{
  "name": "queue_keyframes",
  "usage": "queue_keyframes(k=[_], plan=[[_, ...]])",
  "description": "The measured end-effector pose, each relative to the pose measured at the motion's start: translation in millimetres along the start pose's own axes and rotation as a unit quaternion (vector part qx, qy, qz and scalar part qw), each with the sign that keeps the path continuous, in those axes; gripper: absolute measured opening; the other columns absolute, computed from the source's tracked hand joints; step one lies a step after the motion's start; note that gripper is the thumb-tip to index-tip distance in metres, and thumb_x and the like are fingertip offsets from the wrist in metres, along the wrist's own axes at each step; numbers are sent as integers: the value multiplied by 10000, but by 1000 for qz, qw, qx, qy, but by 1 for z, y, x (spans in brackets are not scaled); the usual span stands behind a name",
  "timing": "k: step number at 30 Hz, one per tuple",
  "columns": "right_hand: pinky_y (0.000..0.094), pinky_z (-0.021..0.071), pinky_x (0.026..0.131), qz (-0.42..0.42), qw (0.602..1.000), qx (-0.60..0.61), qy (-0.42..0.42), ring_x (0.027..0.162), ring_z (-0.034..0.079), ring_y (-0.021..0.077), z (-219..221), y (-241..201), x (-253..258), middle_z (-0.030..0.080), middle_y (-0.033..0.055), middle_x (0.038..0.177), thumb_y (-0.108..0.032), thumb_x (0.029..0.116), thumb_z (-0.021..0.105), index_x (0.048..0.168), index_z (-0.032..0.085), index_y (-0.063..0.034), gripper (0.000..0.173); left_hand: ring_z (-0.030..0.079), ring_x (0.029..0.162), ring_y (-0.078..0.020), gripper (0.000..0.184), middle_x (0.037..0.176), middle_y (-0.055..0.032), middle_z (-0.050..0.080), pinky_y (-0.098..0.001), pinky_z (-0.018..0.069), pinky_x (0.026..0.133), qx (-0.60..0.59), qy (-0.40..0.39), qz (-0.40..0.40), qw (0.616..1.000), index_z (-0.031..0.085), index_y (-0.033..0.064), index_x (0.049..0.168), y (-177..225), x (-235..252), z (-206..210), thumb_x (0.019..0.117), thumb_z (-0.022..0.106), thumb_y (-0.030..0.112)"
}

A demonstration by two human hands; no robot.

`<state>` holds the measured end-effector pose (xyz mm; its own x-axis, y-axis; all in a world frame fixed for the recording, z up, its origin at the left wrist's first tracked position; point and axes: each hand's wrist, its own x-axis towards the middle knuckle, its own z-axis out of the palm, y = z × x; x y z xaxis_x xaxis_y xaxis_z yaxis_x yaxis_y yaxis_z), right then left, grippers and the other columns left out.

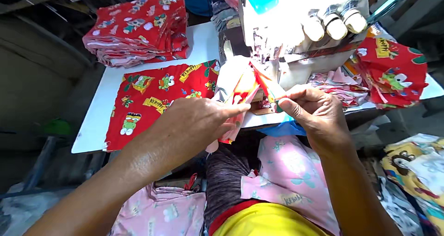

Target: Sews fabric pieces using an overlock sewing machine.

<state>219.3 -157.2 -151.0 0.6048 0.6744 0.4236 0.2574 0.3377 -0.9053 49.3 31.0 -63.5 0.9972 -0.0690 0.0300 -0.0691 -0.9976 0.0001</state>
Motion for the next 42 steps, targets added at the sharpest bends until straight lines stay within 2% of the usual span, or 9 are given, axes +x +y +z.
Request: queue_keyframes(k=[3, 9, 13, 18, 21, 25, 32, 38, 42], plan=[[176, 584, 773, 10, 1000, 1, 5, 833, 683, 27, -2, 0, -1, 712, -47, 934, -70, 953, 689, 1010, 705, -94, 63, 496, 478, -192, 502, 608, 11, 516, -380, 387, 448, 12, -2, -54, 998, 588, 131, 1436, -1, -5, -1, 998, 590, 376], [169, 583, 766, 12, 1000, -2, -1, 839, 687, 21, 0, -1, 0, 721, -45, 960, -68, 973, 664, 1048, 709, -85, 88, 576, 544, -194, 306, 634, 11, 568, -395, 402, 474, 32, 2, -88, 996, 707, 169, 820, -1, -11, 1, 989, 596, 399], [172, 588, 752, 16, 1000, 2, -1, 824, 691, 25, 3, 0, -2, 723, -41, 949, -66, 970, 664, 1042, 707, -84, 86, 562, 526, -183, 304, 642, 13, 605, -390, 417, 482, -8, 0, -45, 999, 775, 234, 1162, -7, -11, 8, 987, 591, 401], [171, 579, 756, 18, 1000, -12, 2, 836, 682, 26, -1, 3, -3, 721, -33, 966, -68, 974, 662, 1053, 709, -77, 92, 501, 477, -187, 559, 601, 16, 528, -385, 400, 444, -3, -5, -50, 999, 527, 201, 1516, -6, -13, 10, 988, 587, 372], [172, 579, 769, 20, 1000, -15, 5, 849, 685, 29, -3, 4, -3, 724, -29, 974, -64, 979, 657, 1067, 713, -72, 105, 508, 479, -215, 565, 619, -7, 532, -405, 396, 446, 20, 1, -73, 997, 563, 110, 1459, -3, -17, 9, 981, 608, 410], [179, 585, 787, 13, 1000, -27, 11, 868, 692, 34, -1, -1, 1, 721, -23, 999, -69, 998, 630, 1108, 704, -59, 133, 645, 620, -165, 243, 801, 27, 676, -395, 495, 499, -13, -1, -11, 1000, 777, 214, 1009, 4, -19, 14, 970, 605, 381], [154, 564, 701, -32, 996, -64, -51, 805, 668, 8, 28, -23, 11, 709, 10, 957, -83, 1021, 584, 1098, 710, 1, 169, 617, 593, -132, 304, 747, 18, 654, -296, 436, 474, -80, 10, 122, 989, 778, 201, 1022, 47, 5, 15, 1025, 523, 366], [131, 527, 678, -44, 971, -135, -194, 774, 629, -14, 8, -3, 4, 685, -33, 853, -139, 1009, 614, 952, 748, -64, 164, 654, 666, -142, 219, 794, 39, 679, -403, 530, 586, -62, -49, 48, 996, 736, 196, 977, -18, 17, -13, 969, 628, 387], [151, 563, 764, -80, 961, -152, -216, 875, 669, 12, 4, -9, 8, 719, -10, 930, -188, 945, 724, 980, 767, -69, 131, 584, 655, 8, 200, 758, 113, 630, -192, 474, 571, -120, -56, 120, 984, 730, 223, 908, -22, 26, -15, 972, 614, 372]])
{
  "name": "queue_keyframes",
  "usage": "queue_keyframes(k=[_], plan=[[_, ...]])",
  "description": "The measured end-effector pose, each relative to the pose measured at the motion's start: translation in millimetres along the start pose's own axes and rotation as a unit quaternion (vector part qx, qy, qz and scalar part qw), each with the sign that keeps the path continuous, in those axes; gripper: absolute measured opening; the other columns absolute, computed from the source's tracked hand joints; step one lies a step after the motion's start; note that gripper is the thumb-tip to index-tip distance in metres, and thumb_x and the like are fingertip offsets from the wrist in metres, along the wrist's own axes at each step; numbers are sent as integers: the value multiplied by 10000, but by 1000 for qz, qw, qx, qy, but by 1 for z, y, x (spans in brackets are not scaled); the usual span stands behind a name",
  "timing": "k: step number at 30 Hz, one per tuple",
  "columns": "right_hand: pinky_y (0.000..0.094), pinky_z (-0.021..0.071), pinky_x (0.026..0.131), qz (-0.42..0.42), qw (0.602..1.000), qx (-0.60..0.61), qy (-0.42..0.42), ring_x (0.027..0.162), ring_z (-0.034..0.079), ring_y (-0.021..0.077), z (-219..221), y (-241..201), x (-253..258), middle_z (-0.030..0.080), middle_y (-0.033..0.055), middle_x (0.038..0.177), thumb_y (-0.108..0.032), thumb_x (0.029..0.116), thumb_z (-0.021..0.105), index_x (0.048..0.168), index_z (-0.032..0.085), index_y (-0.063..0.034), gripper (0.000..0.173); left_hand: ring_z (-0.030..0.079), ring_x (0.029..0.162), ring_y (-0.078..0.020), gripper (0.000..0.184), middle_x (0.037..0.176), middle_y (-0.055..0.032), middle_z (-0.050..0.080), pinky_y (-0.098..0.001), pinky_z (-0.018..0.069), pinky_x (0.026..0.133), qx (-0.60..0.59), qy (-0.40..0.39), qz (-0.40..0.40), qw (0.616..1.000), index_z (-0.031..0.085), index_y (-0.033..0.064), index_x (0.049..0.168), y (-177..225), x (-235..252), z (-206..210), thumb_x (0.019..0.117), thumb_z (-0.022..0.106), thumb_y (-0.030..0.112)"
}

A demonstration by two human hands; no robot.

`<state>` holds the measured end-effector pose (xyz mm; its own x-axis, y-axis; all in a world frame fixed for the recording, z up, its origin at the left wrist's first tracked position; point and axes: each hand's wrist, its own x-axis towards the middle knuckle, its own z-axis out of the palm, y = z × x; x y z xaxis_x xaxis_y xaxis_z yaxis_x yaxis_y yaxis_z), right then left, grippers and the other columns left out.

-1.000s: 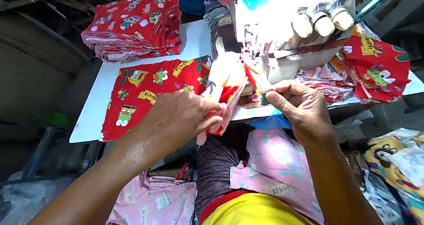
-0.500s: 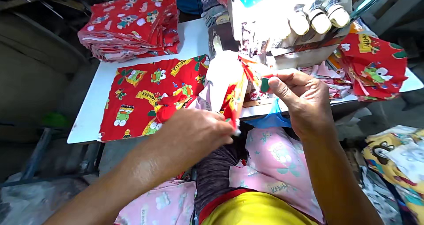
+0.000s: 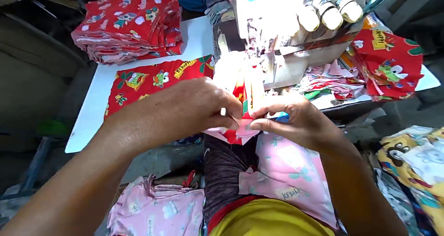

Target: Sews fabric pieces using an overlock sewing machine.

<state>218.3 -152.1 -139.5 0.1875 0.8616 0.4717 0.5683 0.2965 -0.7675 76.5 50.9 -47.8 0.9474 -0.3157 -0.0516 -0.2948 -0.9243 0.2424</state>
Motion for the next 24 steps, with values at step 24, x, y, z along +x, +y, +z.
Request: queue_keyframes(k=[24], plan=[[170, 539, 720, -16, 997, -80, 8, 837, 659, 8, 5, -7, 3, 716, -28, 907, -185, 922, 707, 936, 781, -114, 103, 515, 721, -25, 578, 916, 65, 605, -198, 425, 616, -7, 48, -42, 998, 637, 197, 1286, 9, 16, -5, 850, 674, 575]])
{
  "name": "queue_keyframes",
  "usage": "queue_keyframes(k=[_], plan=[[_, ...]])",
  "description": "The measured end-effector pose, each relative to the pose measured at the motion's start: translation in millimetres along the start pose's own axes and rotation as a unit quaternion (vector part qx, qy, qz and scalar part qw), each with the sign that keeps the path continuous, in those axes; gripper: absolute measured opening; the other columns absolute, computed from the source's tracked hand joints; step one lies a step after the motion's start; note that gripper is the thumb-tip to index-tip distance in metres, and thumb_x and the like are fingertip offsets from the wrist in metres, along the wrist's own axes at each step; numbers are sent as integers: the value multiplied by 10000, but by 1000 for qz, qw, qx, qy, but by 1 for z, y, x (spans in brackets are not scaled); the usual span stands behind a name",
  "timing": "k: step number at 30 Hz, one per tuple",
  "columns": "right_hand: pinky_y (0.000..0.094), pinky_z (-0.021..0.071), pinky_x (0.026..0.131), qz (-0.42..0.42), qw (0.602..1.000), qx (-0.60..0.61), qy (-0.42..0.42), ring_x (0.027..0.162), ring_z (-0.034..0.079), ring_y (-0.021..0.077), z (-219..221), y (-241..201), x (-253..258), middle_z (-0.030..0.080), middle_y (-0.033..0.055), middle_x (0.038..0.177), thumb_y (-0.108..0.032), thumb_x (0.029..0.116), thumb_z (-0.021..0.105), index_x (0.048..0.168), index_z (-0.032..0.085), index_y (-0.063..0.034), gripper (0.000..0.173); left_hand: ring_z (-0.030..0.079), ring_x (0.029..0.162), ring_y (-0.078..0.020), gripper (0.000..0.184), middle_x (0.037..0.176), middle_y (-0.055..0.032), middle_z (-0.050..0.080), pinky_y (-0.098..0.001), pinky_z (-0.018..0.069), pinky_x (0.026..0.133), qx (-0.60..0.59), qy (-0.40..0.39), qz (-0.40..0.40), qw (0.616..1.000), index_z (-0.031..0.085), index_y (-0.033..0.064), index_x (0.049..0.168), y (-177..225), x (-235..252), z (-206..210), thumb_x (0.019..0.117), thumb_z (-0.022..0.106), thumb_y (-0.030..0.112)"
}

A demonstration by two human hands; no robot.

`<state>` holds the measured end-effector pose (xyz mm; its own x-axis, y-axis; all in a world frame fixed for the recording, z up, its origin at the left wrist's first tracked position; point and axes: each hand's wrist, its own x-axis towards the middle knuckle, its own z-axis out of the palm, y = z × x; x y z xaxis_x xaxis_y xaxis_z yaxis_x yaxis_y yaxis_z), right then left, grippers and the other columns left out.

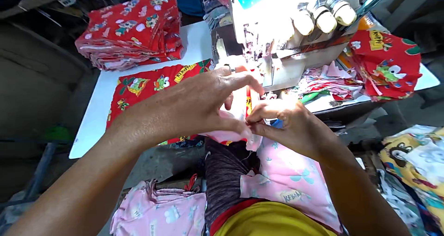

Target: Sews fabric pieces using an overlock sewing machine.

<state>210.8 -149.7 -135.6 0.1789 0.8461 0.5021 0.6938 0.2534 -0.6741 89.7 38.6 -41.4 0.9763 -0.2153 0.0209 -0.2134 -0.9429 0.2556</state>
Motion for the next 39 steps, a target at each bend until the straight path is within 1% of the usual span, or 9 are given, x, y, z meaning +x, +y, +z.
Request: queue_keyframes(k=[4, 9, 14, 18, 21, 25, 30, 35, 39], plan=[[161, 539, 713, 0, 1000, -1, 10, 831, 657, 0, 0, 0, -1, 711, -40, 884, -211, 942, 706, 934, 779, -120, 117, 635, 829, -105, 865, 1082, 15, 699, -316, 521, 672, 30, -3, -11, 999, 561, 206, 1468, 8, 0, 12, 795, 615, 747], [199, 535, 702, 62, 996, -31, 61, 790, 651, 22, 3, -14, 4, 696, -56, 868, -219, 937, 709, 1068, 705, -129, 159, 598, 648, -138, 424, 735, 29, 588, -341, 441, 542, 123, 8, 5, 992, 696, 193, 853, 6, -4, 7, 918, 566, 591], [181, 549, 771, 61, 989, 6, 133, 856, 656, 21, 12, -23, 12, 683, -35, 917, -149, 931, 723, 1087, 647, -96, 182, 627, 675, -89, 322, 771, 60, 638, -302, 462, 555, 121, -2, 6, 993, 732, 239, 833, 4, -9, -5, 955, 562, 483], [255, 587, 886, 93, 982, 44, 159, 1046, 667, 87, 14, -16, 4, 653, 49, 1190, -154, 968, 694, 1246, 623, -68, 300, 550, 657, 5, 337, 743, 114, 577, -210, 448, 561, 39, 9, 1, 999, 664, 231, 773, -13, -17, -22, 985, 551, 467], [266, 634, 723, 190, 976, 72, 78, 852, 717, 70, 25, 9, -15, 680, 42, 1169, -190, 992, 670, 1280, 584, -93, 316, 557, 628, -109, 367, 713, 43, 557, -371, 439, 561, 103, 25, -72, 992, 683, 179, 816, -27, -23, -36, 978, 532, 470], [319, 630, 685, 239, 949, 175, -105, 784, 732, 152, 58, 28, -7, 678, 133, 1202, -252, 1049, 594, 1449, 472, -57, 461, 540, 744, 102, 220, 1015, 165, 643, -93, 418, 583, -58, 34, -107, 992, 656, 262, 792, -35, -27, -46, 952, 587, 396], [408, 574, 941, -36, 988, -7, 153, 1110, 675, 322, 134, 35, 31, 642, 266, 1227, -18, 888, 701, 1163, 692, 56, 285, 542, 642, -23, 237, 753, 65, 601, -249, 447, 602, 74, 79, -106, 988, 704, 160, 924, -35, -31, -43, 940, 644, 389], [488, 579, 871, -31, 994, -103, 18, 1007, 689, 318, 136, 69, 26, 703, 150, 1049, -205, 991, 658, 1007, 743, -45, 183, 511, 678, 21, 253, 821, 92, 609, -193, 413, 598, 53, 81, -150, 984, 691, 185, 911, -46, -51, -30, 958, 591, 413], [378, 590, 718, -43, 991, -95, 89, 814, 698, 205, 95, 59, 25, 705, 80, 905, -135, 983, 660, 953, 750, -50, 127, 530, 686, -60, 241, 839, 34, 622, -285, 437, 620, 49, 116, -182, 975, 696, 149, 944, -54, -55, -14, 946, 644, 384]])
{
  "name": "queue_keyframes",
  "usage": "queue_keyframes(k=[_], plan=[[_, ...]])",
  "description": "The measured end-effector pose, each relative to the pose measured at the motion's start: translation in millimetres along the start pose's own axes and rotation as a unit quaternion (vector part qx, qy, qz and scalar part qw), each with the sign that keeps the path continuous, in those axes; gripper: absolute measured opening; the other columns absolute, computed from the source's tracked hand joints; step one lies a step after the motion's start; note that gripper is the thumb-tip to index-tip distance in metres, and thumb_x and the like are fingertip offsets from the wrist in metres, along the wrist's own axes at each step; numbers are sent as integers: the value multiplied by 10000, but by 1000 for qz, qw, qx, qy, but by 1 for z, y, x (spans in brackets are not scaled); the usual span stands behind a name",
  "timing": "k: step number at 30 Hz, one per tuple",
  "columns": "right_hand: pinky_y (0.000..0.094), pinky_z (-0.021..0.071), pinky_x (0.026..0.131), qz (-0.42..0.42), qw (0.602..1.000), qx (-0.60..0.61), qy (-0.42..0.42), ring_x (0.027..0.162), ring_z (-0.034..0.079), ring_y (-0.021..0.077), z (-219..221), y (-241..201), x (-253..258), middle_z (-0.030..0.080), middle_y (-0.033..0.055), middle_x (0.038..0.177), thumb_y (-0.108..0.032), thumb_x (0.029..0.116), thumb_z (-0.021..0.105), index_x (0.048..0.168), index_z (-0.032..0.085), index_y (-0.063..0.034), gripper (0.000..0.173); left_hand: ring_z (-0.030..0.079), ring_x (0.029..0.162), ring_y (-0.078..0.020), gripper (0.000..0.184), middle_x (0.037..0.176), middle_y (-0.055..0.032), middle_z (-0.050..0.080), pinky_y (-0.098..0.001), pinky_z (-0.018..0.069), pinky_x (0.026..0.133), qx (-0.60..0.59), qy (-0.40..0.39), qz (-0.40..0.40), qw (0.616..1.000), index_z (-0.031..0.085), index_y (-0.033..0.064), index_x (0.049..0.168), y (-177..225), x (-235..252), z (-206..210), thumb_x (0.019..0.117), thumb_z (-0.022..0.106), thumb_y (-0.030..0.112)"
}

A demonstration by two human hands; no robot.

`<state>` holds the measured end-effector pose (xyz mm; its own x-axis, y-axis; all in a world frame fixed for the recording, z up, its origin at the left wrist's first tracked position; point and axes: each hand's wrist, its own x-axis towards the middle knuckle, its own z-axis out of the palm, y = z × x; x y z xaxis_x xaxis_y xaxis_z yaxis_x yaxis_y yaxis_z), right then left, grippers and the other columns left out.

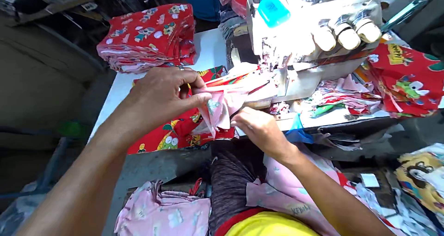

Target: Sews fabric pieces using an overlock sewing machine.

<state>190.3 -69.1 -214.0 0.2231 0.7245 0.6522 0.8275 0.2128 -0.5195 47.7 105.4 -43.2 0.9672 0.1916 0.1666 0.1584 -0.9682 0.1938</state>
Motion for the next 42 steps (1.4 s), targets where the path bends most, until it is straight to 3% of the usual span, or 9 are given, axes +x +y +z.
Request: queue_keyframes(k=[6, 10, 13, 15, 19, 26, 32, 37, 42], plan=[[343, 548, 811, -1, 989, -81, 124, 908, 670, 234, -38, -8, 32, 699, 145, 1022, -103, 975, 671, 1065, 754, -26, 144, 502, 682, -3, 225, 848, 66, 621, -202, 405, 614, -15, 24, 1, 1000, 728, 171, 1001, 2, 2, 3, 960, 618, 364], [435, 505, 853, 6, 984, -146, 106, 977, 646, 298, -37, -8, 44, 671, 149, 998, -191, 981, 681, 1040, 733, -30, 179, 510, 677, 14, 219, 862, 74, 635, -179, 411, 607, -12, 23, 9, 1000, 733, 178, 1012, 7, 0, 3, 944, 644, 365], [455, 496, 866, -8, 990, -114, 81, 1006, 635, 302, -34, -15, 49, 662, 145, 1021, -185, 965, 687, 1008, 732, -38, 159, 508, 675, -23, 257, 846, 80, 620, -247, 416, 615, 4, 17, 9, 1000, 737, 196, 1040, 8, -2, 5, 915, 669, 410], [452, 498, 901, -24, 995, -71, 61, 1045, 645, 284, -32, -21, 50, 679, 137, 1095, -136, 946, 693, 1045, 737, -47, 140, 518, 680, -53, 275, 862, 60, 633, -284, 420, 613, 12, 12, 8, 1000, 739, 189, 1059, 8, -2, 5, 907, 678, 410], [385, 495, 842, -66, 996, 1, 64, 959, 644, 228, -27, -26, 49, 705, 93, 1016, -40, 956, 654, 1058, 776, -56, 160, 524, 684, -69, 292, 869, 55, 636, -309, 427, 619, 24, 6, 10, 1000, 735, 192, 1071, 6, -2, 5, 913, 666, 428], [318, 540, 829, -58, 993, 2, 101, 930, 660, 196, -26, -23, 45, 697, 120, 1002, 14, 963, 633, 1170, 762, -31, 247, 539, 683, -59, 301, 858, 59, 648, -300, 439, 628, 29, 0, 8, 1000, 742, 200, 1071, 8, -2, 8, 939, 632, 447], [309, 561, 828, -56, 990, -12, 129, 947, 692, 213, -26, -24, 44, 715, 142, 1009, 15, 956, 641, 1106, 748, 10, 184, 580, 711, -81, 285, 829, 48, 646, -332, 459, 660, 33, 13, 15, 999, 757, 201, 986, 11, -3, 11, 982, 580, 425], [331, 565, 789, -28, 989, -47, 139, 921, 711, 216, -33, -13, 37, 731, 137, 1018, -76, 972, 680, 1105, 732, 0, 162, 500, 705, -13, 222, 856, 72, 587, -215, 398, 627, -6, 1, 43, 999, 716, 188, 969, 11, -5, 8, 969, 559, 345], [351, 559, 900, 0, 987, -92, 134, 1016, 707, 239, -43, 6, 26, 728, 150, 1075, -94, 991, 659, 1119, 742, -7, 175, 496, 684, 14, 197, 820, 90, 568, -194, 390, 599, -32, 4, 32, 999, 665, 194, 915, 14, -7, 11, 943, 561, 359]])
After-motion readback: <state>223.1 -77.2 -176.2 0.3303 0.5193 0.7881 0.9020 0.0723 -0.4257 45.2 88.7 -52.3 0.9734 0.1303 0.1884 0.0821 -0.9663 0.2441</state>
